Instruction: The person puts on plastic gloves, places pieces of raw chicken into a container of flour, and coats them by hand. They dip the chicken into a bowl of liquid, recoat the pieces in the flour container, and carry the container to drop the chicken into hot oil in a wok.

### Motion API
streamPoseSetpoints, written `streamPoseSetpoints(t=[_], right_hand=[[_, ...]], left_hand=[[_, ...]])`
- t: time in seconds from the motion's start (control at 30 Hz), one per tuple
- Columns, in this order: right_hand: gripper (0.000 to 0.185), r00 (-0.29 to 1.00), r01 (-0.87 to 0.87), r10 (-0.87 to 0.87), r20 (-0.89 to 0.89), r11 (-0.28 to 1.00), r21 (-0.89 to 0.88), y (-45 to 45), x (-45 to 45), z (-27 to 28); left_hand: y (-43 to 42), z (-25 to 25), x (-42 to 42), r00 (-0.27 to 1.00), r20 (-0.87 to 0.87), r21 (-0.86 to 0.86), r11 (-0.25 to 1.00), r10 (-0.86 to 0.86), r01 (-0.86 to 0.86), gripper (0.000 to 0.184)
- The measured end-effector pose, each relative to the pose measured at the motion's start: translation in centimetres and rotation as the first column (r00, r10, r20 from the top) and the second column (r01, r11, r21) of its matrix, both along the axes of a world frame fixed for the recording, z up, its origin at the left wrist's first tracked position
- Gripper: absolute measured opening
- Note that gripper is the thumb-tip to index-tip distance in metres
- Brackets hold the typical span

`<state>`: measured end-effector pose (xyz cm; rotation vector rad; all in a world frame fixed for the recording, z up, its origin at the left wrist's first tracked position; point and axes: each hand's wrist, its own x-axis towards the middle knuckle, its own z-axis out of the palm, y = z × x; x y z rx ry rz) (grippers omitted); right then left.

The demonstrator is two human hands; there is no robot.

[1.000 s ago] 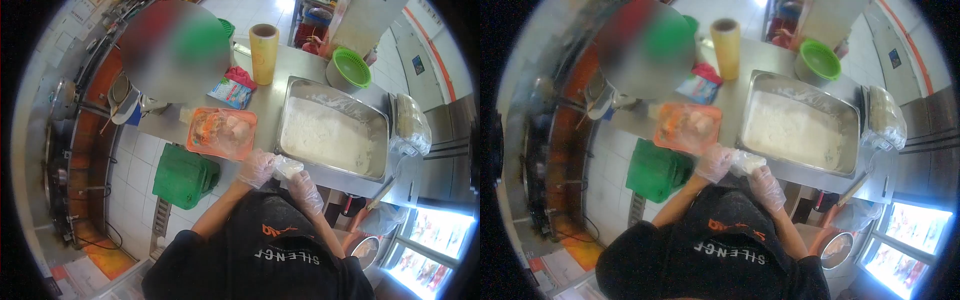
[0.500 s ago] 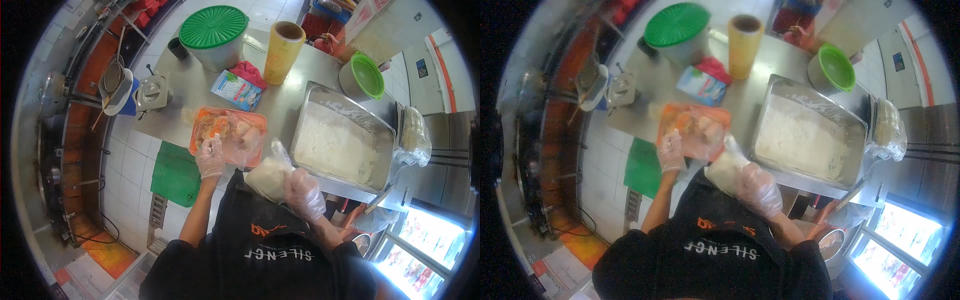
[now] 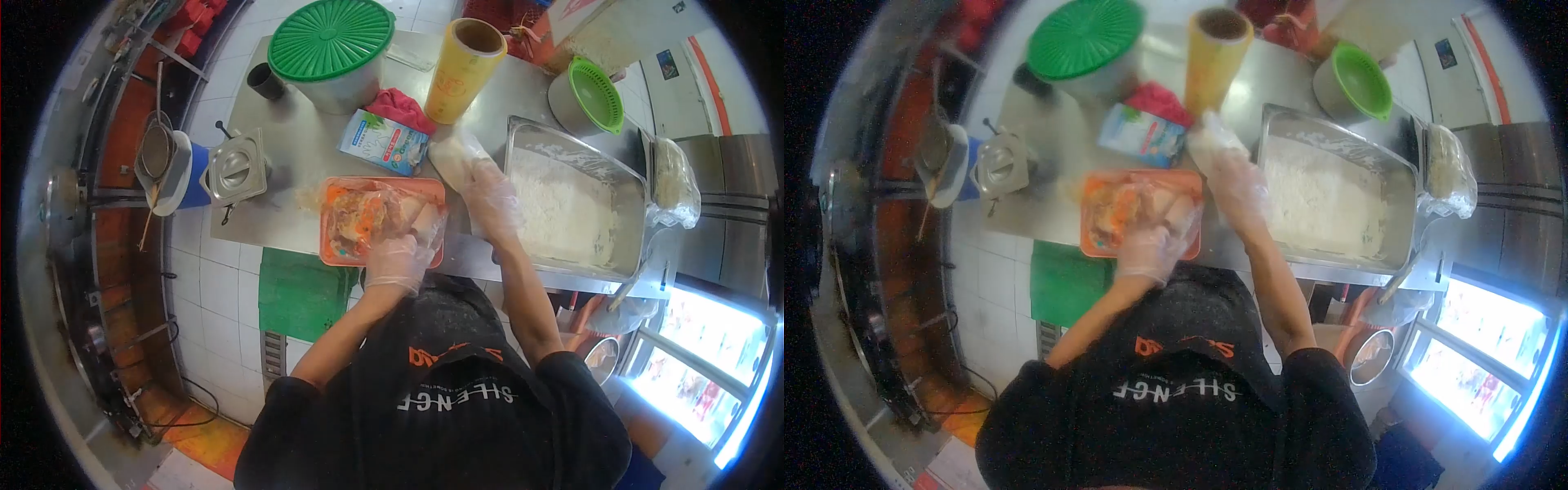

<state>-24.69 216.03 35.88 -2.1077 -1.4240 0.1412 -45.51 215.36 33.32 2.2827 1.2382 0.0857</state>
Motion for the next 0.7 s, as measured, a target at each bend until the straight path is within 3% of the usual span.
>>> streamPoseSetpoints(t=[0.07, 0.17, 0.23, 0.27, 0.3, 0.33, 0.37, 0.4, 0.43, 0.5, 0.57, 0.63, 0.67, 0.7], right_hand=[[0.021, 0.998, 0.040, -0.034, -0.053, 0.990, 0.134, 0.7, 0.4, -3.2], [0.021, 0.973, 0.227, -0.219, -0.073, 0.964, 0.139, 0.8, -1.3, -0.4], [0.025, 0.974, 0.115, -0.104, -0.201, 0.993, 0.039, -0.2, -3.2, 0.2], [0.028, 0.962, 0.051, -0.051, -0.267, 0.999, -0.006, -0.5, -3.9, 0.3], [0.029, 0.951, -0.173, 0.139, -0.276, 0.979, -0.104, -0.5, -4.2, -1.0], [0.032, 0.940, -0.274, 0.230, -0.252, 0.949, -0.154, -0.5, -5.0, -2.3], [0.036, 0.917, -0.370, 0.323, -0.236, 0.907, -0.199, -0.6, -5.9, -3.6], [0.040, 0.931, -0.355, 0.326, -0.162, 0.913, -0.202, -0.4, -7.3, -4.1], [0.046, 0.937, -0.349, 0.332, -0.113, 0.908, -0.230, -0.4, -7.9, -4.1], [0.058, 0.937, -0.343, 0.347, -0.041, 0.888, -0.308, -0.2, -8.9, -3.1], [0.068, 0.917, -0.391, 0.390, -0.081, 0.843, -0.369, 0.7, -9.2, -2.3], [0.076, 0.879, -0.477, 0.429, -0.207, 0.785, -0.395, 1.7, -8.7, -2.3], [0.071, 0.887, -0.459, 0.369, -0.278, 0.770, -0.444, 1.5, -8.7, -2.4], [0.067, 0.889, -0.444, 0.304, -0.342, 0.751, -0.488, 1.5, -8.7, -2.8]], left_hand=[[0.4, -1.5, 0.4, 0.993, -0.090, 0.029, 0.997, -0.071, 0.074, 0.044], [0.1, -4.0, -0.4, 0.985, -0.168, -0.224, 0.974, -0.045, 0.006, 0.048], [1.4, -2.5, -0.6, 0.993, -0.117, -0.286, 0.957, 0.022, -0.055, 0.048], [2.3, -1.7, -1.2, 0.975, -0.085, -0.328, 0.919, 0.203, -0.220, 0.044], [3.8, -0.9, -2.3, 0.924, -0.060, -0.374, 0.850, 0.377, -0.372, 0.040], [5.3, -0.6, -3.7, 0.841, -0.046, -0.420, 0.753, 0.540, -0.506, 0.037], [6.6, -1.3, -5.2, 0.660, 0.007, -0.379, 0.613, 0.751, -0.693, 0.041], [8.1, -2.5, -6.7, 0.425, 0.075, -0.352, 0.423, 0.902, -0.835, 0.045], [9.5, -3.8, -7.9, 0.340, 0.124, -0.347, 0.362, 0.932, -0.865, 0.047], [12.0, -7.4, -10.4, 0.387, 0.146, -0.221, 0.411, 0.910, -0.884, 0.052], [14.7, -11.4, -12.6, 0.627, 0.045, 0.016, 0.627, 0.778, -0.779, 0.058], [16.0, -13.2, -13.3, 0.699, -0.026, -0.002, 0.699, 0.715, -0.715, 0.057], [16.4, -13.1, -13.1, 0.735, -0.057, -0.013, 0.735, 0.676, -0.678, 0.056], [16.5, -12.9, -12.9, 0.715, 0.075, -0.054, 0.719, 0.695, -0.693, 0.052]])
